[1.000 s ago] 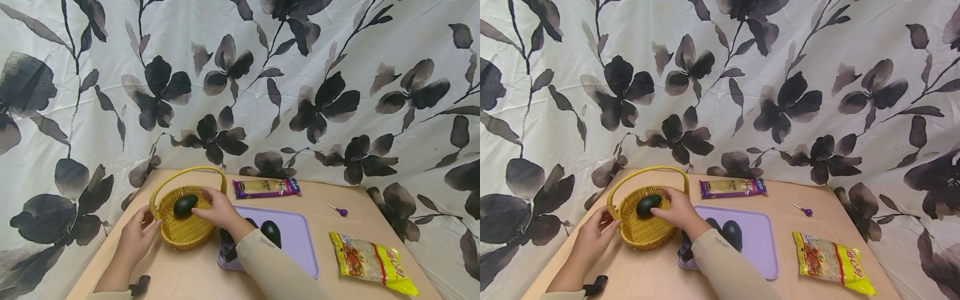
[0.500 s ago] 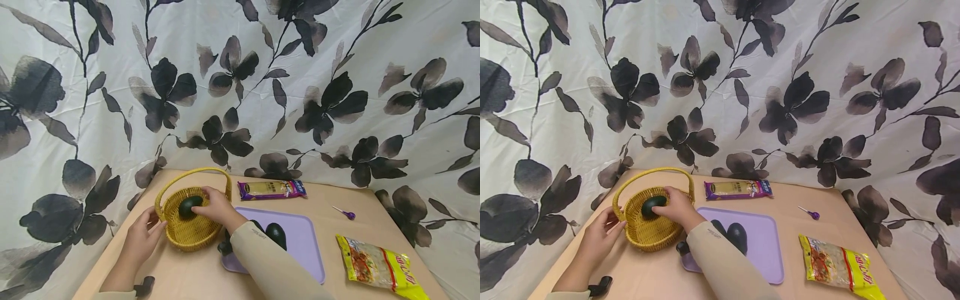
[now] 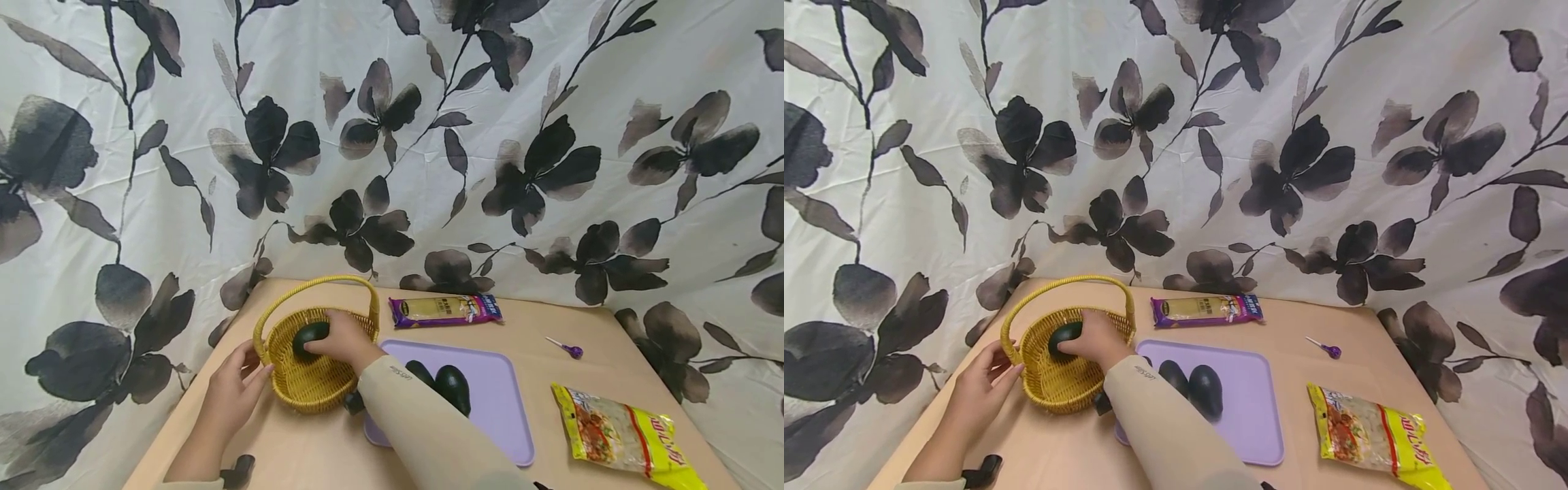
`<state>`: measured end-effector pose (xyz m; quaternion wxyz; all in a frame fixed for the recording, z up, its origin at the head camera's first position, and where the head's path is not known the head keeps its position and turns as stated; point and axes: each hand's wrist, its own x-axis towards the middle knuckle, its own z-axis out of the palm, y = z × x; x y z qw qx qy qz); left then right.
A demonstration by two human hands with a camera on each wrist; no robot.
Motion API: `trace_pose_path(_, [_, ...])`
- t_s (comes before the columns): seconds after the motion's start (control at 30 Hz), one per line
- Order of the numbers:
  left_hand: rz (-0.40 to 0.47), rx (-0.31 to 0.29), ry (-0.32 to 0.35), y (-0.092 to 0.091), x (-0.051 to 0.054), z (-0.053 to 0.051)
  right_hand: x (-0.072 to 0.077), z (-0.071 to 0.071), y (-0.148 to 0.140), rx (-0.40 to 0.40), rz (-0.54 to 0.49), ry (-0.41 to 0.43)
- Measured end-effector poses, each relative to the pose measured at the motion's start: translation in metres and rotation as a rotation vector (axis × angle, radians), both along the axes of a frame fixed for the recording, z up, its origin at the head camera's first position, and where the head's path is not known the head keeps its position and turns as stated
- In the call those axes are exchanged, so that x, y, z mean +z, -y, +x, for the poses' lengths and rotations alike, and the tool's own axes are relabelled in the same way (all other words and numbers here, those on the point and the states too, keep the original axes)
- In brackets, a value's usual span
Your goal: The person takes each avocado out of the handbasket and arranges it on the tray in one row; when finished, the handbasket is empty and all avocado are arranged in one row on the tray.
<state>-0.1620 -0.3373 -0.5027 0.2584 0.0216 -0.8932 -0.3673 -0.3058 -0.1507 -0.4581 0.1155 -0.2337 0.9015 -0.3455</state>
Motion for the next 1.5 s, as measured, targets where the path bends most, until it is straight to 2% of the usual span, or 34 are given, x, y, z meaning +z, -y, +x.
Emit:
trace_pose_path(0.23, [0.01,0.003,0.002,-0.001,-0.001,-0.001,-0.008,-0.002,0.01,-0.019,0.017,-0.009])
trace_pose_path(0.5, [-0.001,0.014,-0.009,0.0,0.0,0.001,-0.013,-0.001,0.022,0.022,0.038,-0.058])
trace_pose_path(0.93, [-0.008,0.007,-0.012,0.0,0.0,0.002,-0.019,0.009,0.022,0.019,0.035,0.017])
trace_pose_path(1.27, [-0.014,0.004,-0.013,0.001,-0.001,0.003,-0.019,0.018,0.024,0.146,0.05,0.059])
trace_pose_path(1.5, [-0.02,0.002,-0.023,0.002,0.002,0.001,-0.018,0.021,0.026,0.206,0.086,0.01])
